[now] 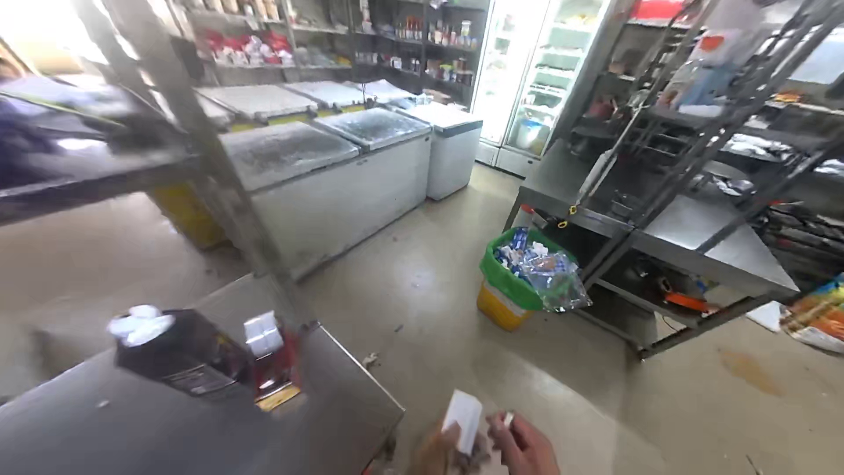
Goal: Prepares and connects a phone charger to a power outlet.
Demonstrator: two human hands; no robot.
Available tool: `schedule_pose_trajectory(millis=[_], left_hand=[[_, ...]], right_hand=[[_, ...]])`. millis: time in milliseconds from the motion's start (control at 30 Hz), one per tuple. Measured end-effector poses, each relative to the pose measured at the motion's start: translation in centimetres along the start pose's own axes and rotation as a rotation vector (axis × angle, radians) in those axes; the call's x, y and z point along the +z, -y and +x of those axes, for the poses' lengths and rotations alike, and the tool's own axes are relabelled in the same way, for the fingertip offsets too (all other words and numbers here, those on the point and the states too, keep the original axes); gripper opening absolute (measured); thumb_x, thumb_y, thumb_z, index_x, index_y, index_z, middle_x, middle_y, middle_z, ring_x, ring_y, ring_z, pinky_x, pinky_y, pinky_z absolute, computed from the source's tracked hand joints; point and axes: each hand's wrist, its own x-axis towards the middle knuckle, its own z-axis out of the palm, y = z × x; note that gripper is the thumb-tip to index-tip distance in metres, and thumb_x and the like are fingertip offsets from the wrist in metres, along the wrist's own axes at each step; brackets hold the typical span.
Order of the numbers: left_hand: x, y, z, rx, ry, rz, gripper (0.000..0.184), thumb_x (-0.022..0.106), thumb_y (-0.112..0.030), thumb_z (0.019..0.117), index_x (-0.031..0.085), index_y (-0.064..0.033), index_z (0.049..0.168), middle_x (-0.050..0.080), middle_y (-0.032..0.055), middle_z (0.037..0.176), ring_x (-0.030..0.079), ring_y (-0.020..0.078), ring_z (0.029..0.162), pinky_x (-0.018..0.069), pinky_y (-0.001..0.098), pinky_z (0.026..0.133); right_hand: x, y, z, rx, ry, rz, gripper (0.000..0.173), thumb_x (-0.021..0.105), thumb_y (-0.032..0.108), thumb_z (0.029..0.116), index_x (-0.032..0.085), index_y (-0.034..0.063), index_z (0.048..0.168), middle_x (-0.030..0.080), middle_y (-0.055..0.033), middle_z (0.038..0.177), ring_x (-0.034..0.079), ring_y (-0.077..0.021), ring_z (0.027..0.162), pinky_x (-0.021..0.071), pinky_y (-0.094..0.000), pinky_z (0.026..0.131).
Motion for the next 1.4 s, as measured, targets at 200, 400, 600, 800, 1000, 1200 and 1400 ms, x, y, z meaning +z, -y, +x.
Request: schedule_pose_trajectory(millis=[200, 400, 600, 800, 1000, 1200, 1400], left_hand=[[-5.7, -6.1, 20.1, 0.211, -0.111, -0.551, 0.054, 0.041, -0.051, 0.1054, 0.062, -0.0031, 0.119, 0.073, 0.0169, 0.108, 0.073, 0.0275, 0.095, 0.0619, 0.0406, 0.084], [-8.9, -15.7, 31.0, 0.312, -0.322, -0.706, 0.057, 0.019, -0.043, 0.1100, 0.059, -0.0026, 0.118, 0.073, 0.0193, 0.103, 0.074, 0.0309, 0.094, 0.0610, 0.0450, 0.087], [-15.9, -22.1, 37.2, 0.500, -0.559, -0.722, 0.061, 0.021, -0.049, 0.1095, 0.063, -0.0066, 0.121, 0.073, 0.0185, 0.106, 0.073, 0.0292, 0.097, 0.0604, 0.0427, 0.087], [-26.4, -29.7, 45.8, 0.587, -0.790, -0.761, 0.065, 0.017, -0.052, 0.1088, 0.062, -0.0071, 0.122, 0.073, 0.0195, 0.108, 0.073, 0.0333, 0.101, 0.0584, 0.0484, 0.094], [-38.2, -41.8, 49.2, 0.724, -1.140, -0.996, 0.060, 0.017, -0.050, 0.1095, 0.057, -0.0055, 0.120, 0.070, 0.0177, 0.097, 0.072, 0.0312, 0.085, 0.0609, 0.0491, 0.082], [-52.9, -49.6, 46.5, 0.991, -1.333, -1.054, 0.061, 0.017, -0.050, 0.1095, 0.058, -0.0053, 0.116, 0.070, 0.0183, 0.095, 0.073, 0.0311, 0.083, 0.0615, 0.0477, 0.081], [-70.2, -53.6, 37.7, 1.312, -1.613, -1.076, 0.058, 0.015, -0.050, 0.1090, 0.058, -0.0110, 0.116, 0.071, 0.0123, 0.094, 0.073, 0.0247, 0.080, 0.0625, 0.0416, 0.075]], right_hand=[[2.8, 3.2, 22.2, -0.355, 0.142, -0.060, 0.013, 0.070, 0.014, 0.0962, 0.077, 0.0060, 0.103, 0.071, -0.0042, 0.098, 0.067, -0.0063, 0.077, 0.0600, -0.0212, 0.066], [7.7, 7.2, 39.0, -0.350, 0.373, -0.019, 0.012, 0.072, 0.013, 0.0945, 0.078, 0.0063, 0.103, 0.071, -0.0048, 0.100, 0.069, -0.0102, 0.079, 0.0628, -0.0250, 0.069], [18.7, 6.6, 51.6, -0.339, 0.785, 0.053, 0.014, 0.073, 0.012, 0.0934, 0.077, 0.0078, 0.107, 0.071, -0.0056, 0.100, 0.070, -0.0129, 0.081, 0.0634, -0.0273, 0.070], [30.6, 4.6, 64.2, -0.718, 0.992, -0.122, 0.022, 0.067, 0.011, 0.0955, 0.077, 0.0127, 0.115, 0.072, -0.0054, 0.110, 0.068, -0.0107, 0.100, 0.0595, -0.0272, 0.086], [46.7, 8.9, 75.2, -0.564, 1.274, 0.044, 0.044, 0.060, 0.019, 0.1002, 0.056, 0.0081, 0.143, 0.060, -0.0130, 0.131, 0.067, -0.0161, 0.105, 0.0616, -0.0315, 0.080], [68.2, 14.2, 79.4, 0.418, 1.964, 0.097, 0.031, 0.048, 0.021, 0.1073, 0.065, 0.0002, 0.123, 0.072, -0.0072, 0.095, 0.070, -0.0146, 0.082, 0.0598, -0.0315, 0.072], [91.0, 16.9, 75.4, 0.639, 2.034, -0.310, 0.017, 0.052, 0.016, 0.1036, 0.062, 0.0044, 0.111, 0.069, -0.0033, 0.082, 0.066, -0.0104, 0.066, 0.0563, -0.0260, 0.059]])
